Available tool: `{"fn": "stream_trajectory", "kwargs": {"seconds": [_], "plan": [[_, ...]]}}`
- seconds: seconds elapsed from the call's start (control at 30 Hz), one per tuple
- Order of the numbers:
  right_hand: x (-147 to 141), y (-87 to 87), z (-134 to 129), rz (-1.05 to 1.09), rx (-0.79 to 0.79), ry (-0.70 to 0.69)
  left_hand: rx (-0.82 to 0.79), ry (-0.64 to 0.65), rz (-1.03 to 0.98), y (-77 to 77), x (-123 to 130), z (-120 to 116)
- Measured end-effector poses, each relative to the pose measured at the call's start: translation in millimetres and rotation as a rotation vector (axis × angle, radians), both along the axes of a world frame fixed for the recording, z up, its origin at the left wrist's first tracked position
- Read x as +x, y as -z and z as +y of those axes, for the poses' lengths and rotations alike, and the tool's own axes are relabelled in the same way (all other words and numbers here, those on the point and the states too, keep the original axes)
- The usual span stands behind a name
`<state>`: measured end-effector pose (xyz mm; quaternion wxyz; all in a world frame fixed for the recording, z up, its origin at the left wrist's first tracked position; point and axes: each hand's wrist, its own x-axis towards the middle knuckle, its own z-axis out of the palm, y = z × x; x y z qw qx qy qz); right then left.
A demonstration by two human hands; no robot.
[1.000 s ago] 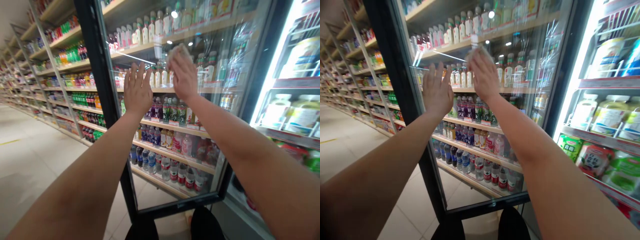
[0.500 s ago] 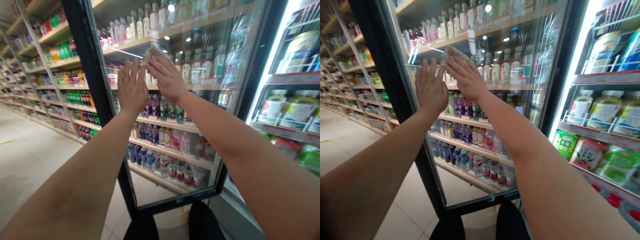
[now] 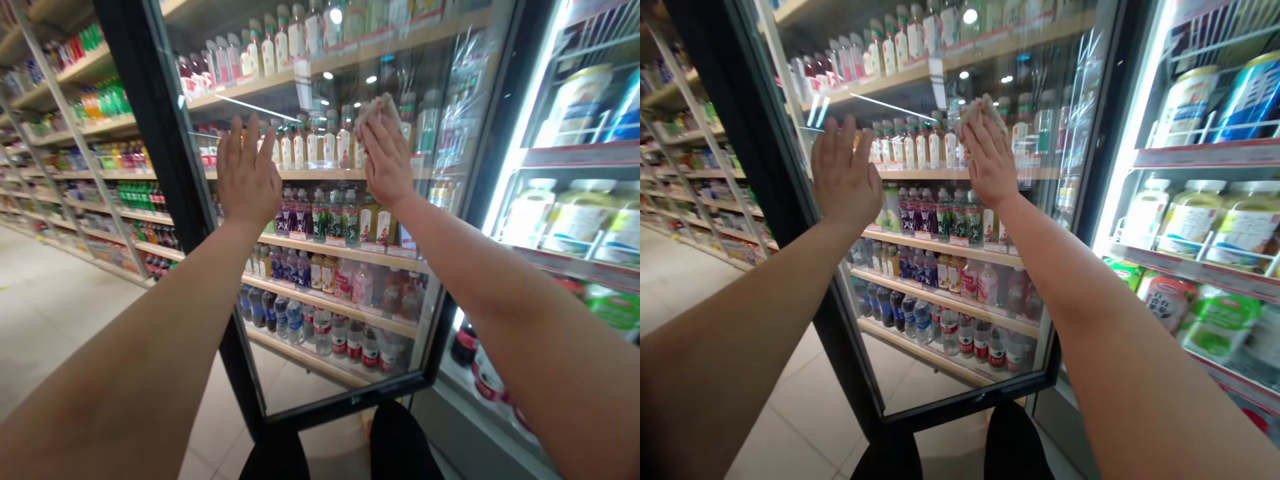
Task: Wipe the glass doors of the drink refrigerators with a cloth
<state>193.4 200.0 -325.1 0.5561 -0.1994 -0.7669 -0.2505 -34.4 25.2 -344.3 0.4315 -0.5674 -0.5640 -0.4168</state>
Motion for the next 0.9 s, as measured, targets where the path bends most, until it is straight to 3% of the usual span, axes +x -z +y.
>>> {"fn": "stream_trajectory", "kwargs": {"seconds": [0.1, 0.27, 0.37, 0.53, 0.73, 0.8, 0.9], "plan": [[18.6, -0.1, 18.0, 0.024, -0.007, 0.010, 0.002, -0.001, -0.001, 0.2, -0.9, 0.9], [43.9, -2.6, 80.9, 0.618, -0.114, 0.046, 0.004, 0.091, -0.041, 0.9, -5.7, 5.1], [48.1, 0.0, 98.7, 0.789, -0.163, 0.025, -0.010, 0.116, -0.033, 1.0, -7.1, 5.8], [49.1, 6.8, 80.3, 0.719, -0.176, 0.073, -0.029, 0.107, -0.014, 0.7, -5.6, 4.3], [57.8, 24.1, 51.1, 0.243, 0.000, 0.098, -0.040, 0.132, -0.026, 0.9, -4.6, 3.9], [60.0, 27.3, 56.6, 0.291, -0.018, 0.090, -0.048, 0.143, -0.025, 1.1, -4.7, 3.8], [63.1, 26.4, 77.7, 0.588, -0.132, 0.101, -0.056, 0.149, -0.028, 1.3, -3.9, 3.2]]}}
